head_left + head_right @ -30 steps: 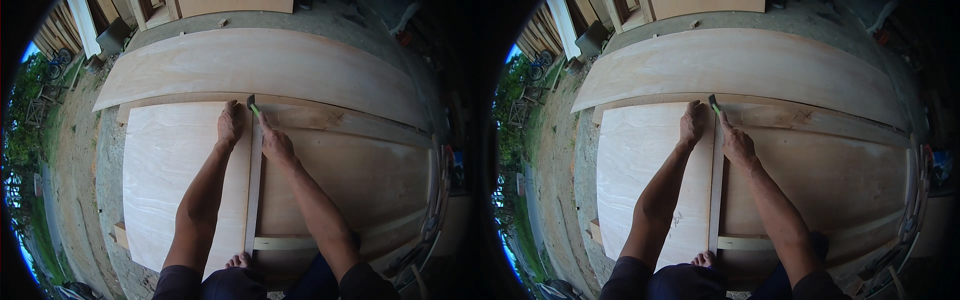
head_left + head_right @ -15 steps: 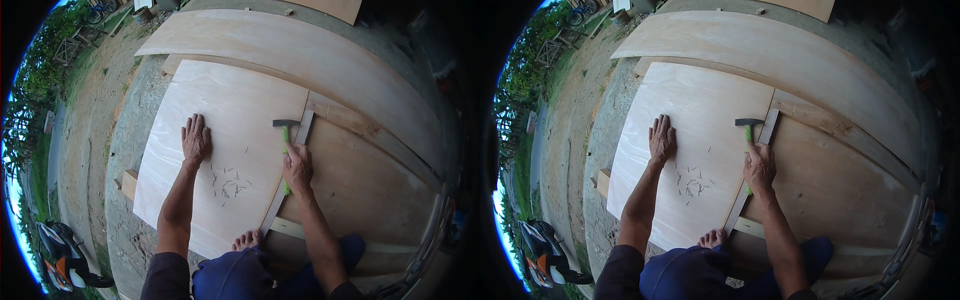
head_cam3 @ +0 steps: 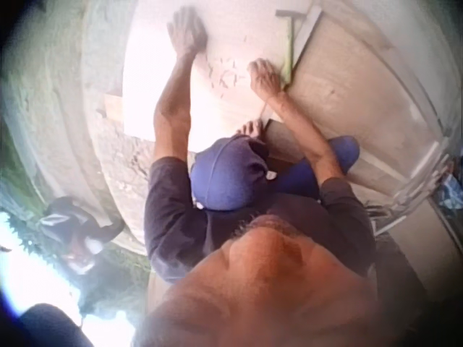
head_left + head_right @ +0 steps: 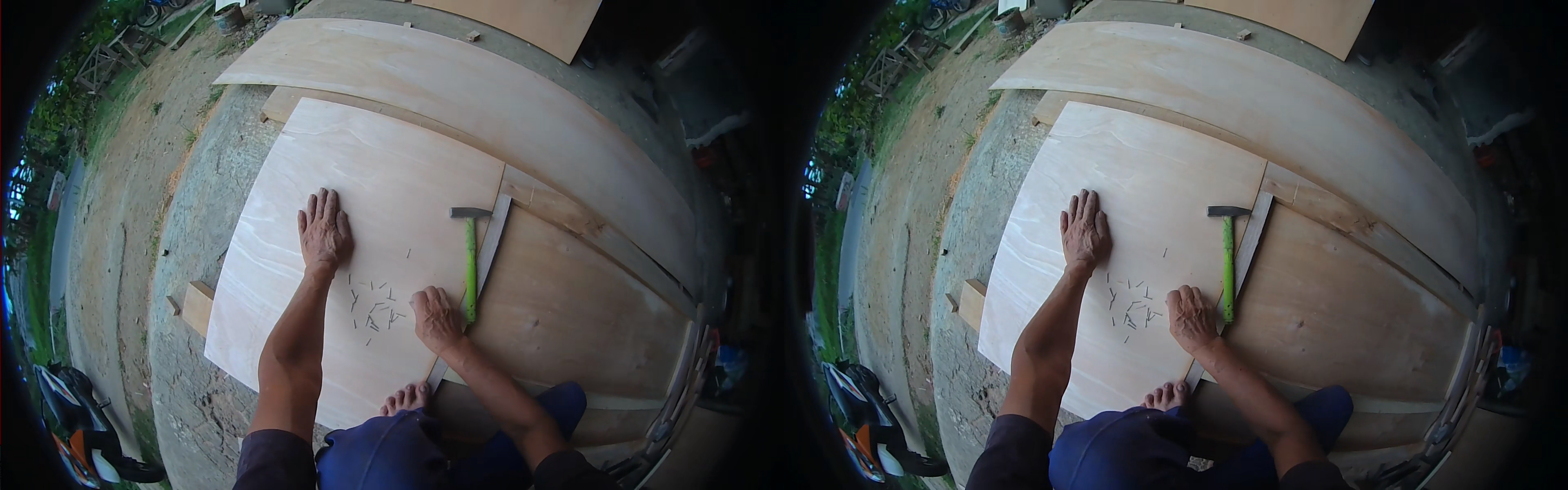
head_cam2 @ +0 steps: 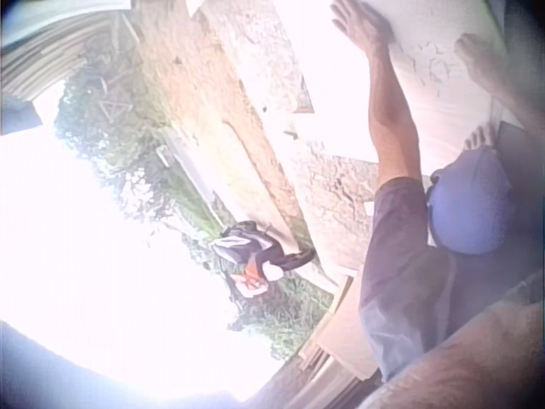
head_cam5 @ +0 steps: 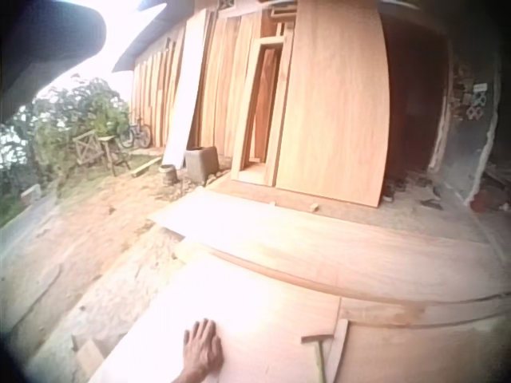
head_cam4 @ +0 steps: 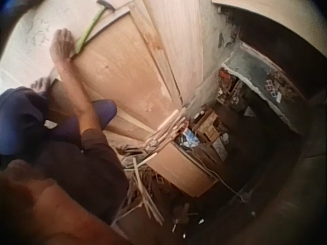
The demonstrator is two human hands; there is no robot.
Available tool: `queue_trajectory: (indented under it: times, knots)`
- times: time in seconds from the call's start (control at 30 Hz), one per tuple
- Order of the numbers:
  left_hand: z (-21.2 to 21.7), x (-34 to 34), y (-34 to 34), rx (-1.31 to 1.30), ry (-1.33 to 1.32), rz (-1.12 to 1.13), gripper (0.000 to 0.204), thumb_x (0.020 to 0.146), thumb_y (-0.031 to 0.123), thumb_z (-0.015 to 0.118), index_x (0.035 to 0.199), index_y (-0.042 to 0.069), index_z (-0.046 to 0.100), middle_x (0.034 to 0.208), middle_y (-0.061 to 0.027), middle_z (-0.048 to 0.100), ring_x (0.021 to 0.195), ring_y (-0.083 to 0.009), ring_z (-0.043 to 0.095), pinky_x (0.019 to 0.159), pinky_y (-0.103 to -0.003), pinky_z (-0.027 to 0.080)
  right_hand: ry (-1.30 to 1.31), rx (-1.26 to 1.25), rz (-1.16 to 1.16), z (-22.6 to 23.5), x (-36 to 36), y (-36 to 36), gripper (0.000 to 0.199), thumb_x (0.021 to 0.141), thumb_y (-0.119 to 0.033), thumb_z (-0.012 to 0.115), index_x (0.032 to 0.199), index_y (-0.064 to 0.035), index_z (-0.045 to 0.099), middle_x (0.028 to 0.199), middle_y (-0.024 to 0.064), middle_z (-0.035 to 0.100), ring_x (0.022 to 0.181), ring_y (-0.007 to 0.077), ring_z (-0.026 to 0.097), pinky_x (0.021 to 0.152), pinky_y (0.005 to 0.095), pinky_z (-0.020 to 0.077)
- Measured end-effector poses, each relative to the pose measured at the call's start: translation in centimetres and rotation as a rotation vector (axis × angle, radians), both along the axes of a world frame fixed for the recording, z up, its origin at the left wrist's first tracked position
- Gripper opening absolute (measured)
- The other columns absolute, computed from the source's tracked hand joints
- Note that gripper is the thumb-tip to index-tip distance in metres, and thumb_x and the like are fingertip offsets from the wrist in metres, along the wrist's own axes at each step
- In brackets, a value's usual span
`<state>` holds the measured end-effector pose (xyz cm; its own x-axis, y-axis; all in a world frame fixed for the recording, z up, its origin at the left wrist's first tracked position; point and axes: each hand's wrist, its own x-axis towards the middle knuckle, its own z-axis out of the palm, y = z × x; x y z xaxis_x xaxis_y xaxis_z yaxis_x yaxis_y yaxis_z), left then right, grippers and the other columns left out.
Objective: The person places a large sheet of plywood onto a wooden frame on the ground. They then use a hammer to drive numerous nails into the plywood to secure it to the frame.
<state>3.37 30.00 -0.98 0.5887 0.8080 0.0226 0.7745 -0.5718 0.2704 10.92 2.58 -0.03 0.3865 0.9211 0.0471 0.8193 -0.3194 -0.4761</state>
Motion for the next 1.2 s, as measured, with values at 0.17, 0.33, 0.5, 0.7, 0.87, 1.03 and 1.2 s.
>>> queue_trajectory:
  times: [0.17,0.33,0.5,0.7,0.87,1.03,1.2]
  knots:
    - [0.7,-0.1,0.1,-0.026,0.02,0.022,0.057,0.103,0.033,0.034,0.157,0.014,0.035,0.165,-0.0063,0.029,0.154,-0.0256,0.02,0.126,-0.046,0.01,0.392,0.399,-0.198,2.1,6.6,5.0,0.016,0.091,0.007,0.053,0.105,-0.0022,0.052,0.084,0.0113,0.054,0.075,0.0234,0.058,0.07,0.0362,0.049]
    - [0.8,0.1,0.0,-0.039,0.038,0.011,0.057,0.103,0.031,0.035,0.157,0.013,0.034,0.165,-0.0069,0.028,0.154,-0.0268,0.018,0.125,-0.047,0.01,0.913,0.52,-0.554,2.2,19.3,11.6,0.017,0.096,-0.002,0.055,0.11,0.0034,0.064,0.086,0.0017,0.063,0.075,0.0107,0.062,0.071,0.0276,0.0561]
    - [0.6,0.0,0.0,-0.049,0.034,0.016,0.058,0.102,0.031,0.036,0.157,0.013,0.033,0.165,-0.0076,0.028,0.155,-0.0271,0.018,0.126,-0.047,0.009,0.871,0.394,-0.628,0.9,25.3,15.8,0.02,0.096,-0.009,0.062,0.112,0.0018,0.068,0.094,0.0068,0.068,0.082,0.0137,0.065,0.079,0.0286,0.0565]
    - [0.7,0.1,0.1,-0.052,0.039,0.015,0.058,0.102,0.03,0.037,0.157,0.012,0.033,0.165,-0.0088,0.028,0.155,-0.0279,0.018,0.125,-0.048,0.009,0.252,0.357,-0.473,-1.0,26.8,17.3,0.016,0.095,-0.014,0.062,0.106,-0.007,0.071,0.095,0.0134,0.074,0.088,0.0274,0.071,0.077,0.0383,0.0556]
    - [1.1,0.2,0.1,-0.052,0.037,0.024,0.058,0.101,0.03,0.037,0.157,0.012,0.034,0.165,-0.0101,0.028,0.154,-0.0285,0.019,0.125,-0.048,0.009,0.347,0.475,-0.541,-1.7,26.1,18.1,0.017,0.092,-0.016,0.067,0.103,-0.0048,0.072,0.089,0.0101,0.073,0.08,0.0198,0.069,0.074,0.0328,0.0534]
    - [0.8,0.3,0.1,-0.038,0.042,0.022,0.058,0.102,0.029,0.037,0.156,0.011,0.035,0.165,-0.0106,0.029,0.154,-0.0294,0.02,0.125,-0.049,0.01,0.286,0.457,-0.476,-2.7,26.3,18.0,0.013,0.092,-0.012,0.065,0.101,-0.0048,0.072,0.087,0.0105,0.074,0.081,0.0191,0.07,0.074,0.0328,0.0539]
    - [0.9,-0.2,-0.2,-0.033,0.07,0.036,0.058,0.102,0.03,0.036,0.156,0.011,0.034,0.165,-0.0107,0.029,0.154,-0.0292,0.02,0.125,-0.048,0.01,0.12,0.391,-0.422,-2.0,25.0,17.8,0.009,0.091,-0.013,0.063,0.094,-0.0067,0.068,0.096,0.0132,0.073,0.091,0.0318,0.07,0.078,0.0421,0.0548]
